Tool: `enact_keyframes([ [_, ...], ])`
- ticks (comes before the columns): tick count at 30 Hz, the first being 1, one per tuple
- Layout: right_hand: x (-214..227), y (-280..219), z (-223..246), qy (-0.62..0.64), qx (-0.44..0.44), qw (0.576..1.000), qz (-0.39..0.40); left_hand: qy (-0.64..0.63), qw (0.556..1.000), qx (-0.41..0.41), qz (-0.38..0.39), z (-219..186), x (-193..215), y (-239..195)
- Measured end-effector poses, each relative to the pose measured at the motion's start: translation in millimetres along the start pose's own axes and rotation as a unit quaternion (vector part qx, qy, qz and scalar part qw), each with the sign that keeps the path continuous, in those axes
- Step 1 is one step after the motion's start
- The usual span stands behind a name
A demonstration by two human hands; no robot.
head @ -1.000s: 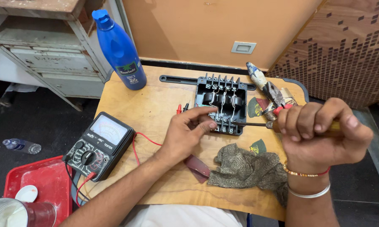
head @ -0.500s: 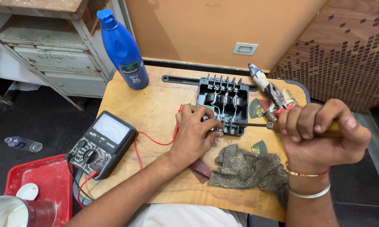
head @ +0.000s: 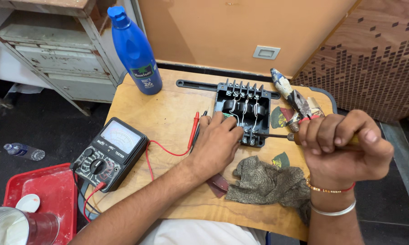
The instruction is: The person uses a screwdriver to tighten screws on a black electrical component, cleans the surface with a cloth, and applies a liquid from a blue bottle while holding the component on a wooden table.
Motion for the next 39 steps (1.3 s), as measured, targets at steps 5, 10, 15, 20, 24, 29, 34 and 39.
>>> enact_keyframes([
  [5, -5.7, -0.1, 0.1, -0.012, 0.004, 1.000, 0.003, 0.032, 0.997, -0.053, 0.039, 2.1, 4.1, 8.9],
  [10, -8.4, -0.4, 2.7, -0.013, 0.004, 1.000, 0.024, 0.073, 0.987, -0.090, 0.114, 5.3, 4.4, 29.7],
  [15, -9.5, 0.5, 3.6, -0.004, 0.002, 0.999, 0.047, 0.096, 0.975, -0.097, 0.175, 0.3, 1.4, 45.7],
  [20, -11.8, -3.2, 2.0, 0.002, 0.005, 0.999, 0.048, 0.086, 0.975, -0.083, 0.190, -1.0, 0.9, 47.1],
  [24, -13.0, -3.1, 1.9, -0.001, 0.006, 0.999, 0.053, 0.065, 0.977, -0.063, 0.190, -0.5, -1.5, 44.9],
  [29, -15.7, 0.5, 1.8, -0.011, 0.012, 0.999, 0.052, 0.048, 0.993, -0.071, 0.084, -3.1, -0.9, 21.0],
  [34, -17.9, -2.9, 1.8, -0.020, 0.017, 0.998, 0.057, 0.026, 0.996, -0.082, -0.001, -4.3, 1.8, -4.8],
  [39, -17.4, -1.7, 1.4, -0.025, 0.015, 0.998, 0.054, 0.035, 0.995, -0.098, 0.004, -0.7, 6.3, -5.4],
])
Point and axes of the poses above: each hand's wrist, its own y-axis towards the middle knuckle, its own x-axis out of the back of the hand, z = x × y, the point moved 1 cm from there along y, towards the middle knuckle, and after that the axes turned 5 degrees about -y, right-handed, at the moved point
